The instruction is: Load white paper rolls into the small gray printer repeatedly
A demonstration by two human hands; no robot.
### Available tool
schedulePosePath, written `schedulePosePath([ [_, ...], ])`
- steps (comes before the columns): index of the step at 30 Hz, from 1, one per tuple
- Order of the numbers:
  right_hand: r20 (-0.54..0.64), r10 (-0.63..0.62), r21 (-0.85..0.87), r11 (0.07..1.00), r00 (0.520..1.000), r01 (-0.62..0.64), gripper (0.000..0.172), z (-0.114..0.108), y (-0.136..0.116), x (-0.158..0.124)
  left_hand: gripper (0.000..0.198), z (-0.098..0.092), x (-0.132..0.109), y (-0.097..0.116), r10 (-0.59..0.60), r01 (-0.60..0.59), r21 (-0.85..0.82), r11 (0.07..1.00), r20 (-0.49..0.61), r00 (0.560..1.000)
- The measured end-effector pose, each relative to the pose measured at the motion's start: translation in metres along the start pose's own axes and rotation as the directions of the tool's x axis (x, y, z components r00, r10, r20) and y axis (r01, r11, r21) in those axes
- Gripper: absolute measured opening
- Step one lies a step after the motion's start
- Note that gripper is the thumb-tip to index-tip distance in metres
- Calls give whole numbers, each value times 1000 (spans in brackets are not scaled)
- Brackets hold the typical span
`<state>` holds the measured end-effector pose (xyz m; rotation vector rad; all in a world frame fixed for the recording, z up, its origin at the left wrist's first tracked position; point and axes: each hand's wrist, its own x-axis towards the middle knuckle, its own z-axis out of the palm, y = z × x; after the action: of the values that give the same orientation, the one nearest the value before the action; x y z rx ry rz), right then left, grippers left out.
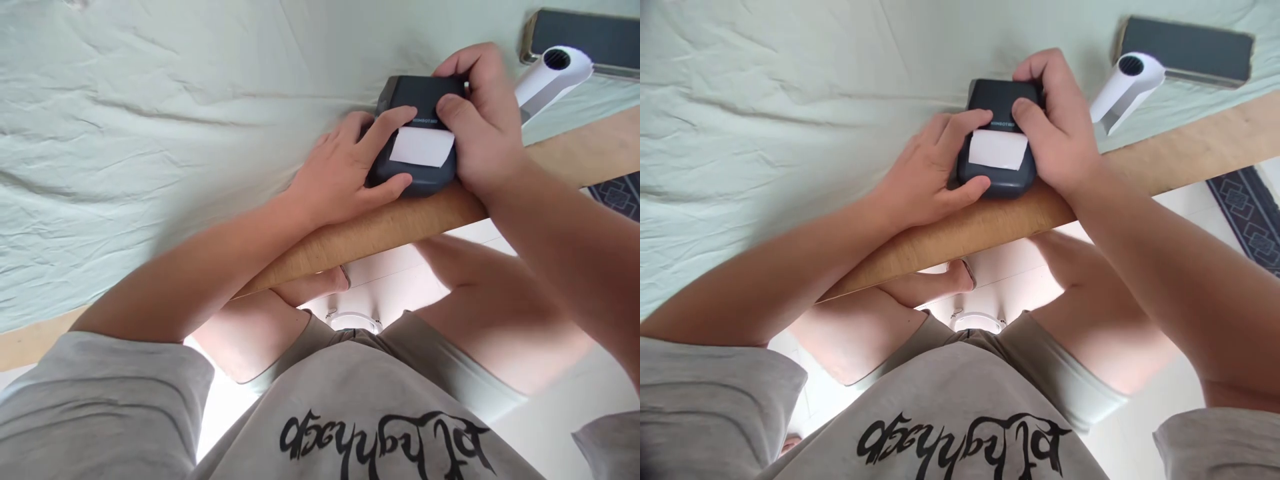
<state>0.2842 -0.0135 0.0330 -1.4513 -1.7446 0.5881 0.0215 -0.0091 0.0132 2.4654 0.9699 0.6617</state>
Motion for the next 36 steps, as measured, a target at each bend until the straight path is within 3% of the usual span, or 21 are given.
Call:
schedulePosePath([
  [4,14,22,-2,1000,1000,-22,30,1,-5,-2,81,-3,-6,-8,49,-49,5,999,-24,998],
  [9,31,63,36,997,998,-64,39,-1,-8,-9,85,-10,-7,-10,54,-57,41,998,65,996],
  [15,33,39,30,999,999,-40,39,1,-6,-11,86,-9,-6,-5,35,-40,57,998,94,995],
  [22,53,-5,-34,999,999,7,33,3,-11,-6,80,-14,-10,8,1,-7,95,995,58,998],
  [29,45,23,-5,1000,999,-23,22,5,-18,-8,106,-9,-11,4,3,-4,93,996,13,1000],
  [36,125,-23,80,997,992,13,36,4,-19,-13,100,-16,-24,10,31,-32,125,992,4,1000],
])
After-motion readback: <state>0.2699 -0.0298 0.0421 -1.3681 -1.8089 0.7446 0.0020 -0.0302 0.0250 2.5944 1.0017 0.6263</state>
